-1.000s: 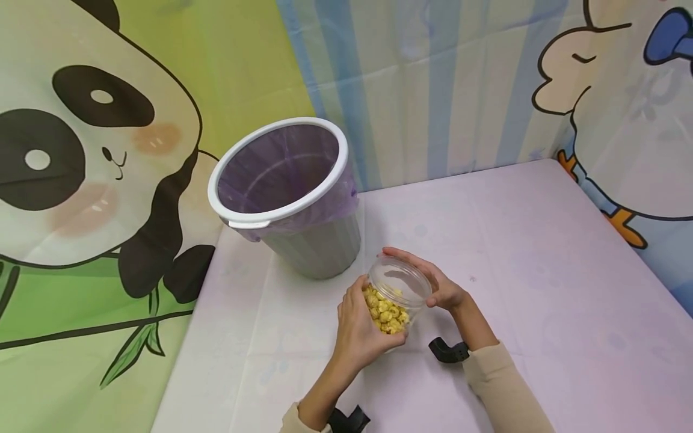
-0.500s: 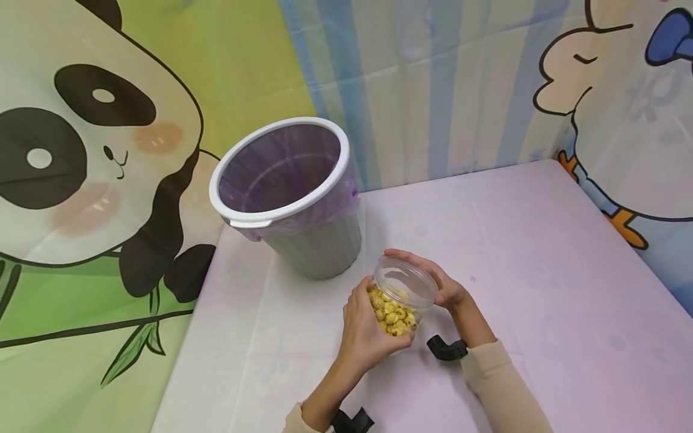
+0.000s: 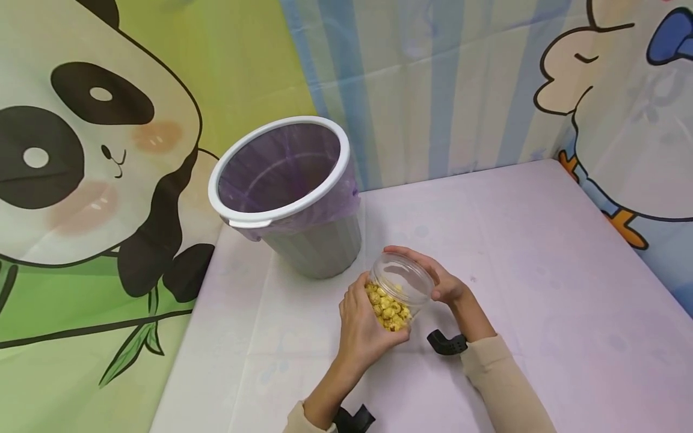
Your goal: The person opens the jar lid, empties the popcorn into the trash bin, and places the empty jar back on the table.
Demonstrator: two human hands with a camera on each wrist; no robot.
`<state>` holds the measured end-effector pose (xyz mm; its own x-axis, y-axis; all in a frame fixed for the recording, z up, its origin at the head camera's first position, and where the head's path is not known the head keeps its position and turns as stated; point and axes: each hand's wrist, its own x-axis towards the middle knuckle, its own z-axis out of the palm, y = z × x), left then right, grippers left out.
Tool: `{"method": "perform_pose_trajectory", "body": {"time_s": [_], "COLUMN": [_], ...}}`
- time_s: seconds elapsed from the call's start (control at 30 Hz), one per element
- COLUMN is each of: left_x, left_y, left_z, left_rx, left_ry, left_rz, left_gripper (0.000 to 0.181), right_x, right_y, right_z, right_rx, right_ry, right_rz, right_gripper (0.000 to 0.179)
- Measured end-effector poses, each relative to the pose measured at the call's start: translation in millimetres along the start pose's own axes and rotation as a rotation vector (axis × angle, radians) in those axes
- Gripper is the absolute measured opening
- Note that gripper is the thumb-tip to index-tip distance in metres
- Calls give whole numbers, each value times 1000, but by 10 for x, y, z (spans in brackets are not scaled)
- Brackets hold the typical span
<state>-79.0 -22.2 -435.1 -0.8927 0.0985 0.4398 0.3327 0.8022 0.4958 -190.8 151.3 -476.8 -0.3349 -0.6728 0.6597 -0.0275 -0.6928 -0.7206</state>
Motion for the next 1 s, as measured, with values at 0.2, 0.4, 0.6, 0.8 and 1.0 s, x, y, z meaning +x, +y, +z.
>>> {"method": "perform_pose_trajectory", "body": {"time_s": [0.2, 0.4, 0.6, 0.8, 1.0], "left_x": [-13, -2, 8, -22, -36], "left_y": [13, -17, -50, -15, -15], "left_z": [-8, -21, -27, -49, -85], "left_rx": [-48, -28, 0, -76, -148], "left_ry": [-45, -17, 22, -82, -187], "left_rz": [40, 35, 15, -23, -57], "left_gripper": [108, 108, 106, 107, 109], "right_x": [34, 8, -23, -1, -5], "right_y": [-34, -29, 29, 62, 74], "right_z": [-93, -114, -85, -151, -193], "right_rx": [0, 4, 42, 8, 42], "right_ry": [-146, -158, -57, -158, -264], "right_rz": [-16, 2, 23, -41, -65], "right_gripper": [107, 114, 107, 103, 111]}}
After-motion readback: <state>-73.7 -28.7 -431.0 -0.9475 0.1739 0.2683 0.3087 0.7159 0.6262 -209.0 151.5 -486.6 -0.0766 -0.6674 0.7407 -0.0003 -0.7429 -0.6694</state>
